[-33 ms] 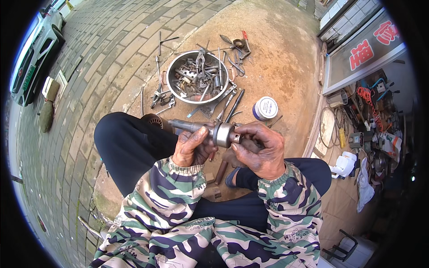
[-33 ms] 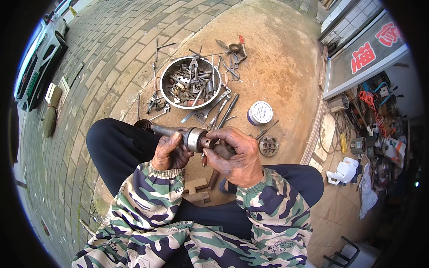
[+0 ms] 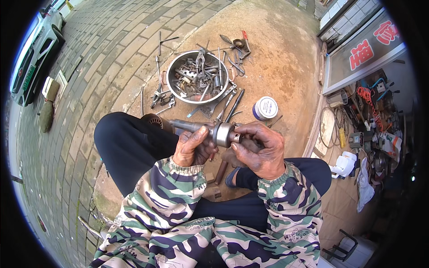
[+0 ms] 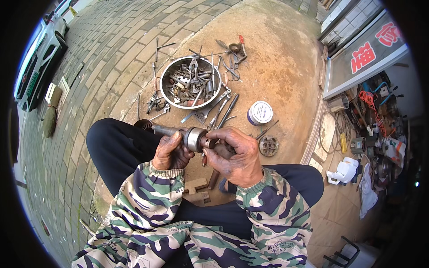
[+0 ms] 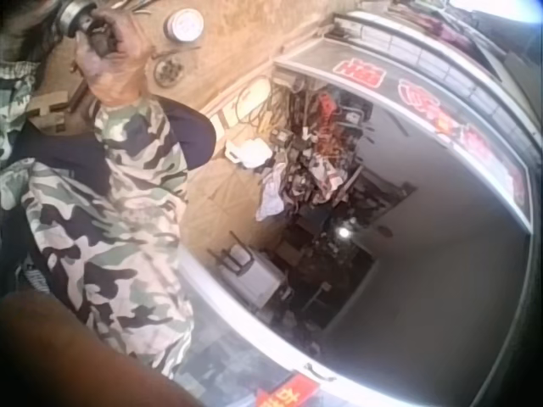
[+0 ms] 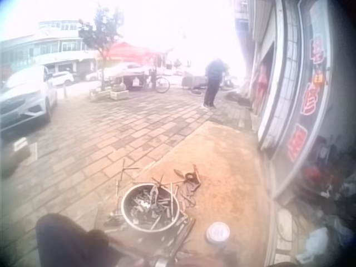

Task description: The person sits on the ground and cleans a cylindrical metal part using a rag and grease. They repeatedly wipe the part, apply grease from a small container, and rotate the part to clean different sections.

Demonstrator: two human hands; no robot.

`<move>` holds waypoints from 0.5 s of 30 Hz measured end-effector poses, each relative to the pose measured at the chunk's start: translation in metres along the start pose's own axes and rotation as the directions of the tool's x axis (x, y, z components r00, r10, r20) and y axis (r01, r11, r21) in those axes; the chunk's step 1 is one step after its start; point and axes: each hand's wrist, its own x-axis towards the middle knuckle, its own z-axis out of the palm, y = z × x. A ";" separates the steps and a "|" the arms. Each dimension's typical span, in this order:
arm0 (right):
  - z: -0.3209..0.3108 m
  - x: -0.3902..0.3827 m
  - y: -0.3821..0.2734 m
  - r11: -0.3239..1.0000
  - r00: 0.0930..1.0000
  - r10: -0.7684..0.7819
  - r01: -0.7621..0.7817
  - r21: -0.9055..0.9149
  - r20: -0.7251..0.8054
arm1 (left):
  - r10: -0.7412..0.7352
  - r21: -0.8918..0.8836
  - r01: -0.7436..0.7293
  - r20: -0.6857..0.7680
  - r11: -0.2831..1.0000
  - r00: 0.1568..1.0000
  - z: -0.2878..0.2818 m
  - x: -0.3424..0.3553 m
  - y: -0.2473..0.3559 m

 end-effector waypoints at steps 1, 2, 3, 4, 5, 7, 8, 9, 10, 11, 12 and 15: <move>0.001 0.000 -0.002 1.000 1.000 0.000 0.000 0.000 -0.004 | -0.023 -0.017 0.023 -0.011 1.000 1.000 0.001 0.000 -0.001; 0.001 0.000 -0.004 1.000 1.000 0.022 -0.021 0.017 -0.013 | -0.035 -0.042 0.035 -0.003 0.999 0.999 0.003 0.001 -0.004; 0.001 0.000 -0.009 0.999 0.999 0.043 -0.042 0.033 -0.021 | -0.047 -0.066 0.047 0.004 0.997 0.999 0.006 0.003 -0.006; 0.001 -0.001 -0.011 0.997 0.997 0.065 -0.063 0.051 -0.029 | -0.058 -0.090 0.059 0.012 0.994 0.998 0.008 0.004 -0.009; 0.002 -0.002 -0.011 0.995 0.996 0.078 -0.074 0.073 -0.047 | -0.081 -0.055 0.080 -0.009 0.995 0.997 0.007 0.004 -0.007; 0.003 -0.003 -0.010 0.988 0.991 0.105 -0.095 0.119 -0.081 | -0.108 0.036 0.108 0.002 0.993 0.994 0.009 0.004 -0.005; 0.002 -0.002 -0.010 0.989 0.990 0.099 -0.087 0.117 -0.099 | -0.120 0.078 0.119 0.009 0.990 0.993 0.012 0.004 -0.005; -0.001 -0.001 -0.009 0.990 0.989 0.092 -0.079 0.114 -0.116 | -0.182 0.132 0.181 -0.001 0.975 0.983 0.021 0.001 -0.001; -0.004 -0.001 -0.009 0.991 0.987 0.086 -0.071 0.112 -0.134 | -0.256 0.203 0.254 -0.015 0.946 0.967 0.026 0.000 0.002; -0.008 0.002 -0.014 0.991 0.984 0.109 -0.097 0.088 -0.139 | -0.288 0.359 0.244 0.074 0.901 0.955 0.024 -0.001 0.005; -0.011 0.003 -0.013 0.992 0.985 0.111 -0.102 0.070 -0.134 | -0.331 0.506 0.213 0.155 0.836 0.931 0.021 -0.003 0.009; -0.017 0.003 -0.014 0.992 0.984 0.127 -0.127 0.003 -0.125 | 0.195 0.774 -0.261 0.180 0.577 0.964 0.023 -0.011 0.011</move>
